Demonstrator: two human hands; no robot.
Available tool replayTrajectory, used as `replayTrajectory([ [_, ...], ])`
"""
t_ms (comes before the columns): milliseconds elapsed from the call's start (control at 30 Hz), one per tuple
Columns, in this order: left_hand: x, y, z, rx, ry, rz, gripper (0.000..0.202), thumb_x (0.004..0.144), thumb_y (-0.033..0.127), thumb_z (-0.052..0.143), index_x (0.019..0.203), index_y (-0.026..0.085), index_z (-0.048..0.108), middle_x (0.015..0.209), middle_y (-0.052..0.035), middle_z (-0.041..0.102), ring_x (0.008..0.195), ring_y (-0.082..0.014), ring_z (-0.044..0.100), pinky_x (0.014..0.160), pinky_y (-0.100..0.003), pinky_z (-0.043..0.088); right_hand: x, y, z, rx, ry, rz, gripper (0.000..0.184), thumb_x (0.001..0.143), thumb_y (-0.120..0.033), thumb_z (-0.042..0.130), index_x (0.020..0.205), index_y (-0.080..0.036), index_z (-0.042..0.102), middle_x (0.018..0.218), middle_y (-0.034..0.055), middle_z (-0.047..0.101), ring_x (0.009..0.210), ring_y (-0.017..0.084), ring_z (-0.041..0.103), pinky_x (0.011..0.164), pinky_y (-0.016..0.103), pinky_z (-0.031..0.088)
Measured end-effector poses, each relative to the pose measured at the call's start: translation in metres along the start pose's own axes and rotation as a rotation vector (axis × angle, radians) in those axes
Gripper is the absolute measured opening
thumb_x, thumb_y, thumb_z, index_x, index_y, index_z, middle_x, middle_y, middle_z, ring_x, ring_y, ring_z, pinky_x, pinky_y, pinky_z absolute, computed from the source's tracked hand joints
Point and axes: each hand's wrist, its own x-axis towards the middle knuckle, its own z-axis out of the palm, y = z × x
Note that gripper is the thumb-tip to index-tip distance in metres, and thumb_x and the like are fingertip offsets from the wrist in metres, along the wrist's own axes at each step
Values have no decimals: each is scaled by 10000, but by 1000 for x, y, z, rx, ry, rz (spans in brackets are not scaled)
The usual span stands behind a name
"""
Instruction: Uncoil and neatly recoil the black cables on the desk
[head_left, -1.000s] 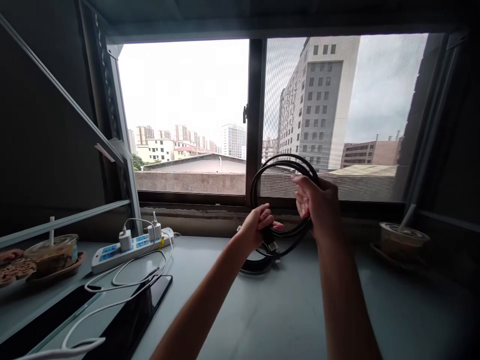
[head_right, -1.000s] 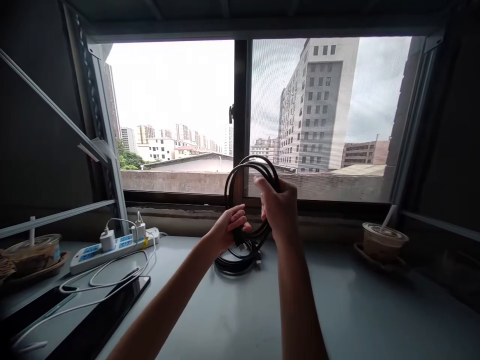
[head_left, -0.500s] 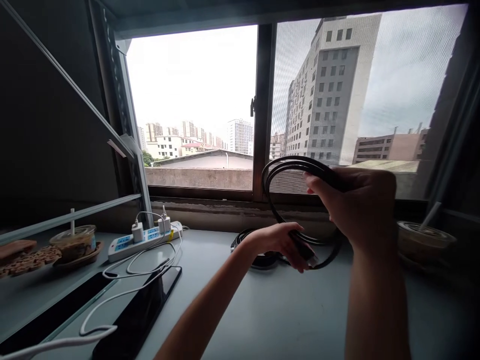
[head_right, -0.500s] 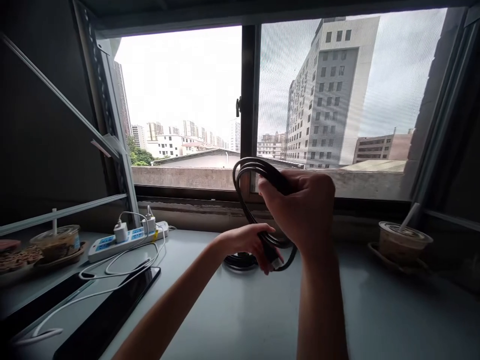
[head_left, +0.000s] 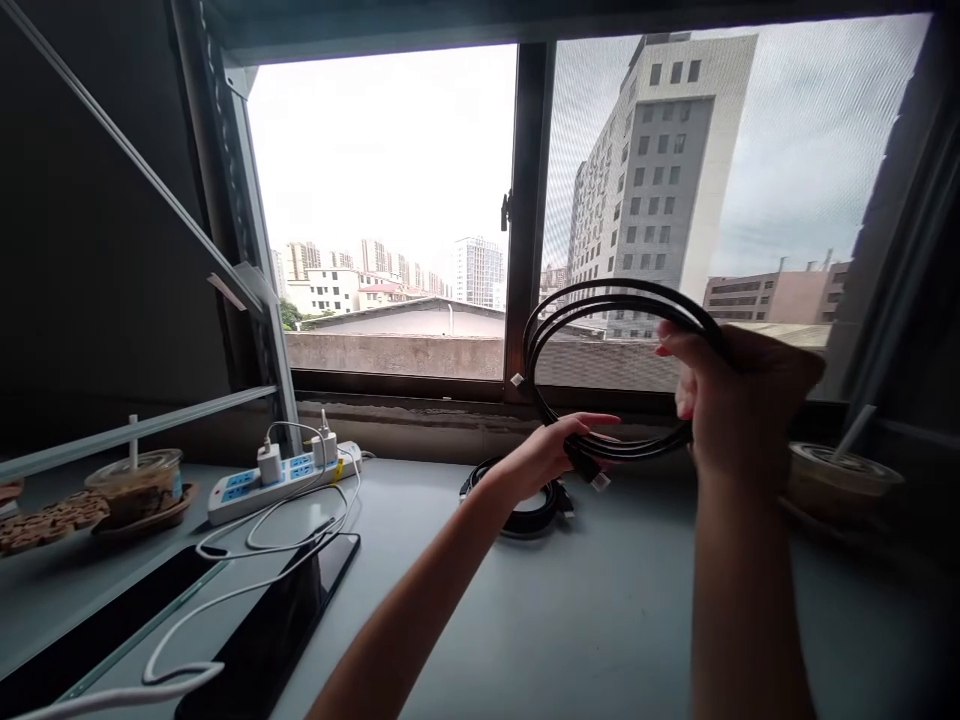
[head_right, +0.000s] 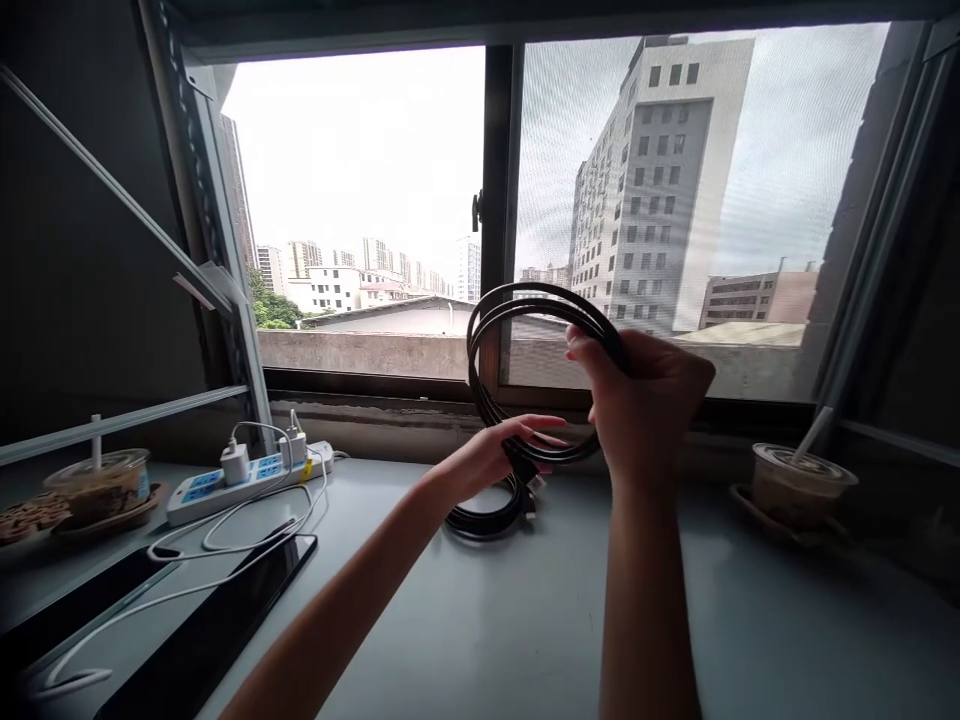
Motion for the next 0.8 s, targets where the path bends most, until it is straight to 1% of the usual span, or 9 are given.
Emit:
replayTrajectory([
  [133,-2,8,8,-20,250,110,316,775,132,437,1058,167,572,903,-72,683,806,-177,648,675,-269,477,10,22,2,118,-13,170,218,617,-334,701,530,-192,561,331,-88,324,282,57,258,303,228,176],
  [267,-5,17,14,172,450,228,217,863,224,391,989,169,558,716,-33,655,662,-154,639,627,-261,473,14,35,3,163,-76,298,254,666,-361,666,567,-186,511,339,-104,295,279,41,233,280,191,157],
  [333,-7,22,14,269,482,294,225,877,230,370,959,171,571,639,-17,639,643,-144,634,663,-254,466,14,36,2,194,-113,376,243,675,-361,654,602,-183,505,356,-112,298,284,31,224,278,170,153],
  [433,-11,27,12,288,442,320,240,876,224,358,974,184,573,619,-10,645,671,-157,652,738,-280,464,14,36,1,205,-149,462,213,677,-351,640,656,-174,523,396,-113,323,297,25,250,275,151,192],
  [500,-11,29,10,276,444,341,239,875,252,375,976,188,583,574,7,616,668,-162,661,770,-289,455,13,36,1,169,-162,448,200,684,-349,630,704,-164,556,422,-104,354,302,34,300,275,153,252],
  [567,-11,30,6,245,476,391,238,870,286,406,969,186,598,489,48,520,598,-150,652,770,-280,453,13,36,2,97,-159,361,230,695,-356,630,803,-159,583,456,-94,404,309,52,371,278,163,315],
  [667,-11,32,-1,193,510,427,269,855,324,444,1013,182,609,452,85,385,484,-128,605,652,-254,467,11,35,5,-20,-166,175,390,717,-382,632,1036,-169,559,543,-67,503,366,92,501,281,165,369],
  [733,-13,36,-6,221,536,418,288,846,323,459,1041,180,615,462,81,380,456,-110,564,580,-234,462,9,33,7,-48,-215,98,528,718,-389,640,1182,-185,492,683,-22,588,445,117,576,290,165,389],
  [800,-17,41,-10,289,550,417,292,845,311,461,1047,177,623,464,75,396,440,-91,518,549,-215,453,7,32,7,-55,-269,62,675,695,-379,669,1295,-214,407,918,51,629,533,136,625,304,165,401],
])
